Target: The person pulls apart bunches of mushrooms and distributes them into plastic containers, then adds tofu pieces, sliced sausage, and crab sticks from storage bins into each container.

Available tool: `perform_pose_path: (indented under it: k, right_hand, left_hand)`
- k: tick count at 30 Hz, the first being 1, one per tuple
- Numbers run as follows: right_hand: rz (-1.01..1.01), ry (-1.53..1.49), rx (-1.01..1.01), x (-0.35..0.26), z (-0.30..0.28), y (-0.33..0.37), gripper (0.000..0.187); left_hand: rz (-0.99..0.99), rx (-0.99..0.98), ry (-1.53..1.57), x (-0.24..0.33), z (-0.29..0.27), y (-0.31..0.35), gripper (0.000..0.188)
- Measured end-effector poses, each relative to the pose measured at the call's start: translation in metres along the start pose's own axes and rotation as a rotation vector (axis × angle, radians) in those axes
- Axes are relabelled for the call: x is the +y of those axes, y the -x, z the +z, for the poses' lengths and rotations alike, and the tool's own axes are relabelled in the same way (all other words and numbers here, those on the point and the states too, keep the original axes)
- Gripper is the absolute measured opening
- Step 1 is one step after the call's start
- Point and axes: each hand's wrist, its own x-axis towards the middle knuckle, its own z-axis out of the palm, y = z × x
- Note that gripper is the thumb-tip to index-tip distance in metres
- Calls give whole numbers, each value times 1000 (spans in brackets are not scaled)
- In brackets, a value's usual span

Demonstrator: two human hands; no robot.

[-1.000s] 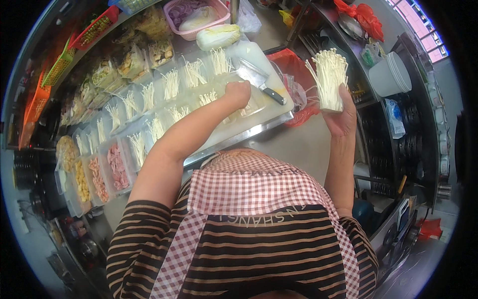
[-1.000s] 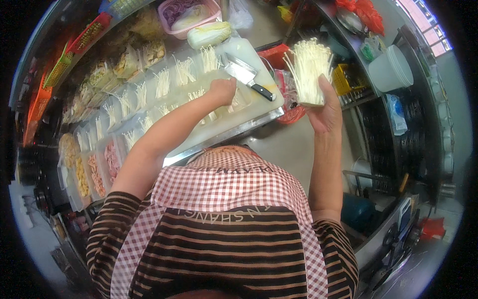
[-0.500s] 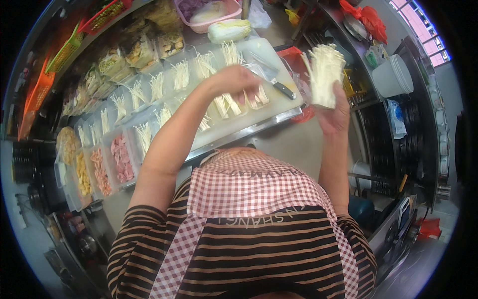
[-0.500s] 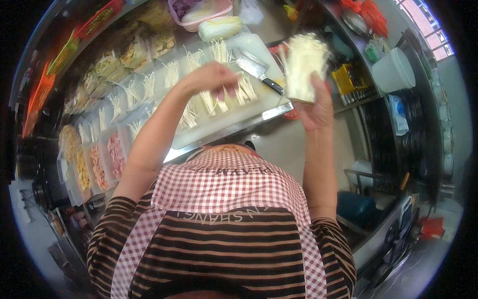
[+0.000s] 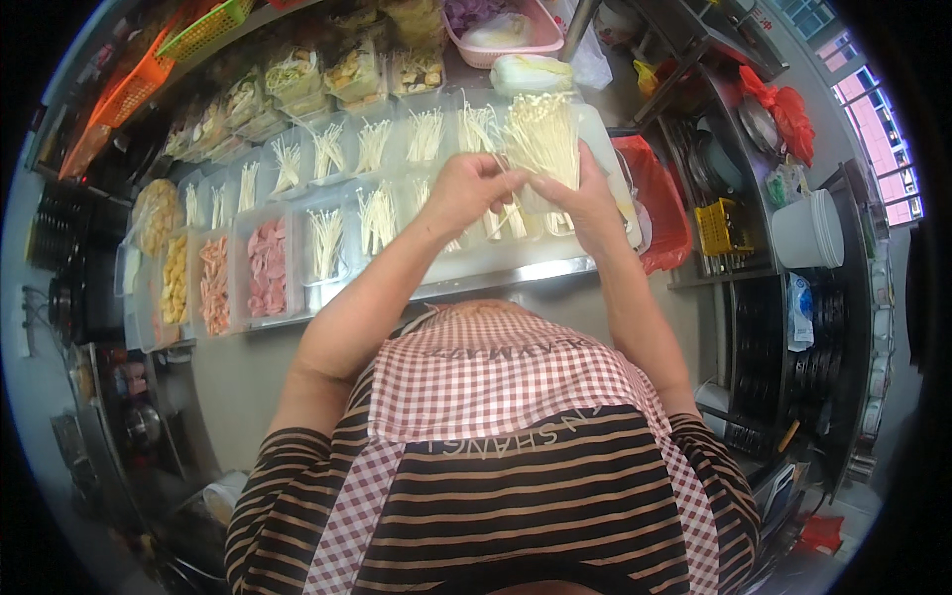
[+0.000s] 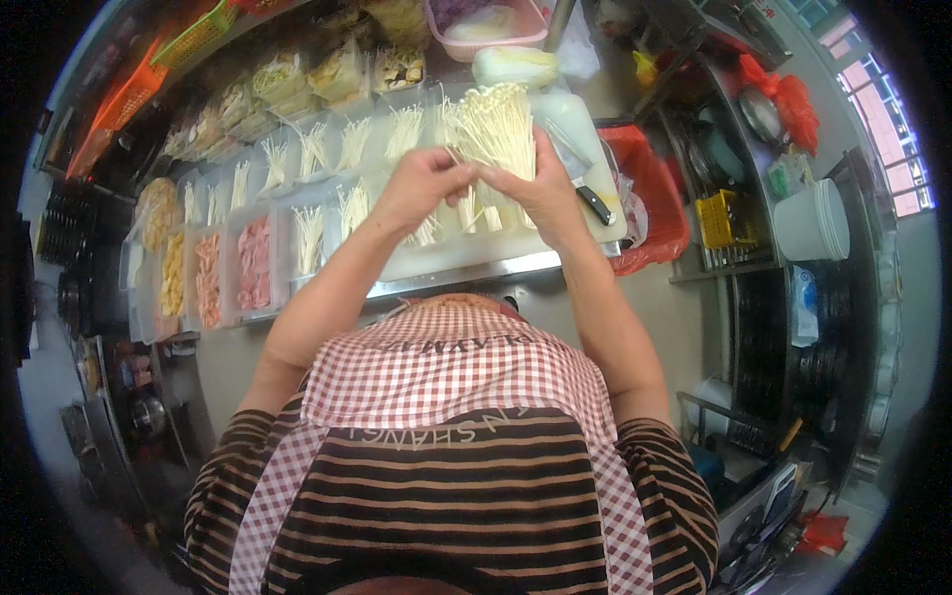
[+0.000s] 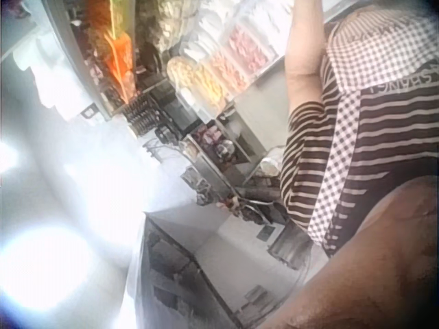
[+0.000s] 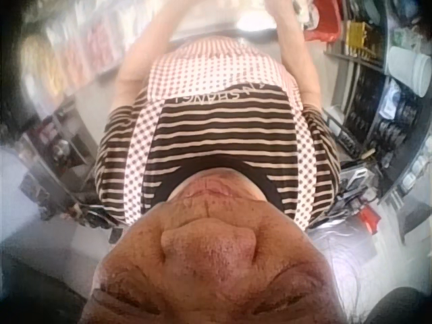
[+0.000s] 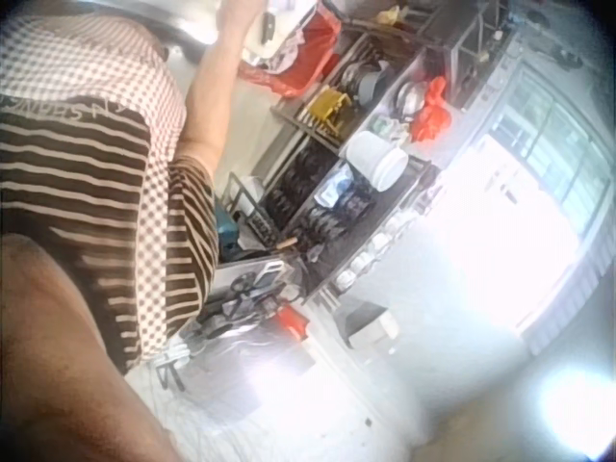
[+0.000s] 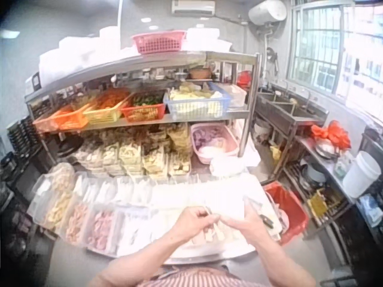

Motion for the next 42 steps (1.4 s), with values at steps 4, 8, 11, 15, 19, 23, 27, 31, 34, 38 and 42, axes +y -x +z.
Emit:
perform_pose_path:
  k: [4,8,11,15,19,23,27,31,34,38,42]
  right_hand:
    - [28,109,-155,-9,6,-20,68]
    - [-96,-62,-56,-14,16,-40,58]
    - [-171,-267,66,-18,16,-43,56]
    - [-162,-399,313,-33,-41,-34,51]
    - [-212,-399,371,-38,-119,-14,48]
    - [-245,-285,375,-40,-144,-4,49]
    - [-225,-123,343,-43,-133,14,54]
    - [-189,-119,208,-34,-128,21,58]
    - [-20,-181,168,-22,-90,16,59]
    - [154,120,-75,18,-41,8,61]
    - [-248,795,-522,18,36,6,69]
  left_hand:
    - [91,50,-168,46,-21,-4,24]
    - [207,143,-289,68,-28,-9,24]
    - [221,199,-52,65,-28,-6,24]
    - [107,301,76,41,-49,15,25]
    - [-187,230,-320,6,-30,11,27]
    - [-310,59,-594,-50,-25,-8,39]
    - [-109,119,-665,-64,-35,15,39]
    - [-291,-141,-405,-39,-24,38,31]
    - [-231,-364,-244,-38,3,50,39]
    - [32,-318,315,-45,38,54,64]
    - [98,18,870,-84,22,52,74]
